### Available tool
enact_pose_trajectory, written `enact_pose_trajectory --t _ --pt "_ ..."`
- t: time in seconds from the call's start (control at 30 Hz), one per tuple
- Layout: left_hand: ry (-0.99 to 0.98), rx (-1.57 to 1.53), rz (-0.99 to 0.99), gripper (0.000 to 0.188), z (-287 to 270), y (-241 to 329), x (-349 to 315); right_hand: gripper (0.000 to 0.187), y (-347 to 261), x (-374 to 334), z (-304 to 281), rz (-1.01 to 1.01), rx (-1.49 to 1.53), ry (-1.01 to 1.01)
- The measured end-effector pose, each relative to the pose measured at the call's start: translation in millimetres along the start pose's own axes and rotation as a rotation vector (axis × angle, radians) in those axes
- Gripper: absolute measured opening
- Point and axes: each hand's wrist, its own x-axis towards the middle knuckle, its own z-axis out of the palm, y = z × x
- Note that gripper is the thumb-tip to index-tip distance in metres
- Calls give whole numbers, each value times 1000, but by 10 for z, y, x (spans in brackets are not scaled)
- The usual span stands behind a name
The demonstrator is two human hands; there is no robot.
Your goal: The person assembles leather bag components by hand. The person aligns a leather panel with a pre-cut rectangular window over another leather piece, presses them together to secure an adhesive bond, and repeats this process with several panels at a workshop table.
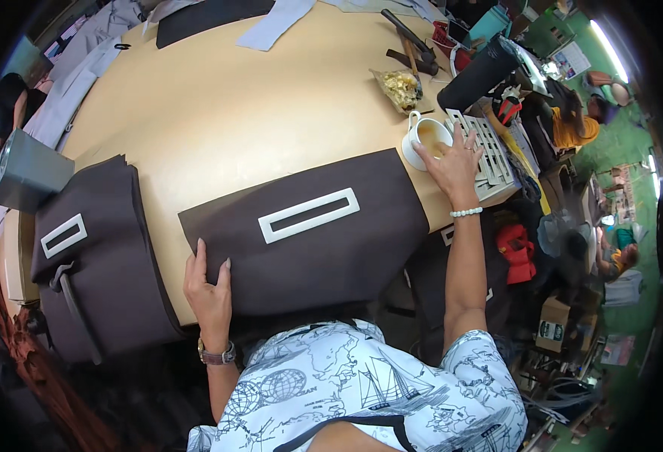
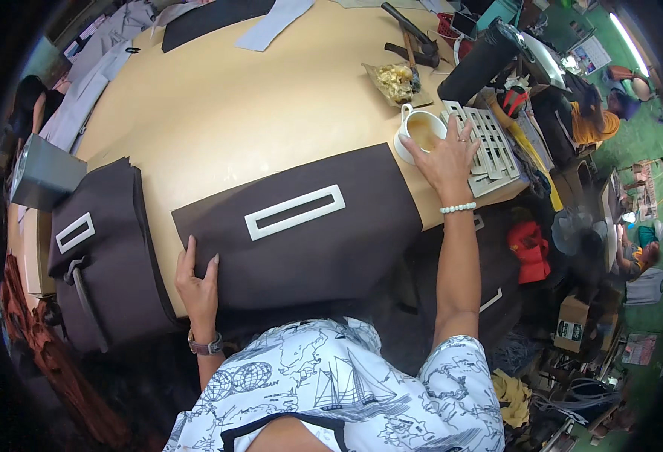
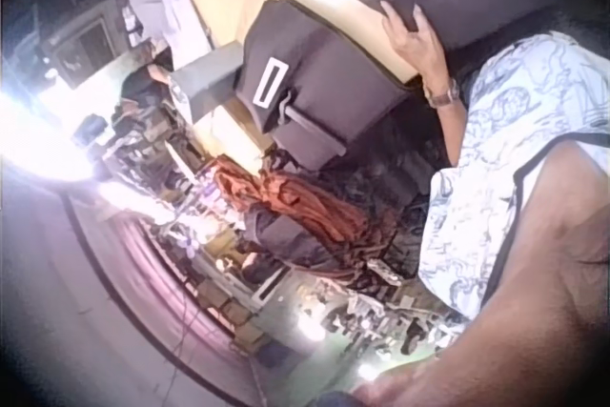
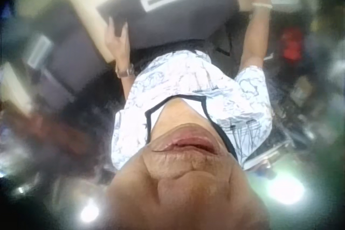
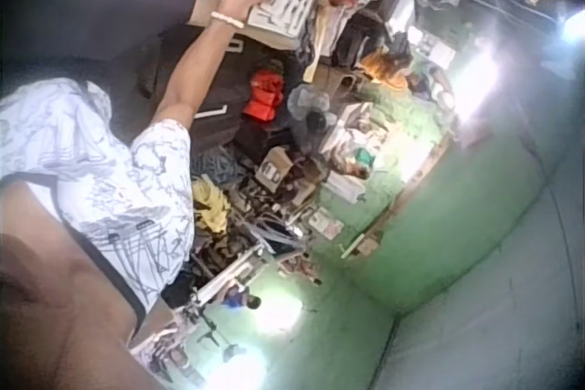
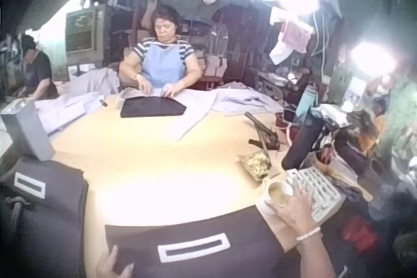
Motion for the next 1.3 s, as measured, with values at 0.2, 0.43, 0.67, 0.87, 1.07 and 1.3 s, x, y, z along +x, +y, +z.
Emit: enact_pose_trajectory --t 0.2,0.43,0.67,0.87,1.07,1.3 --pt "31 7 18 50 6 -32 -38 43 47 -129 -135 -13 72 106" --pt "1 13 59 52 -44 -32 -48 29 36 -434 -164 -154 31 145" --pt "-61 27 28 53 -108 45 -146 42 -718 -1013 -165 -378 654 -9" --pt "-88 -9 0 54 -101 -35 -166 56 -907 -1248 85 -270 723 -232" --pt "-82 -67 14 54 -109 -62 -154 57 -1073 -1258 -1 -321 209 -124" --pt "-90 -61 25 55 -110 -93 -154 48 -1157 -1352 -117 -430 -207 -109"
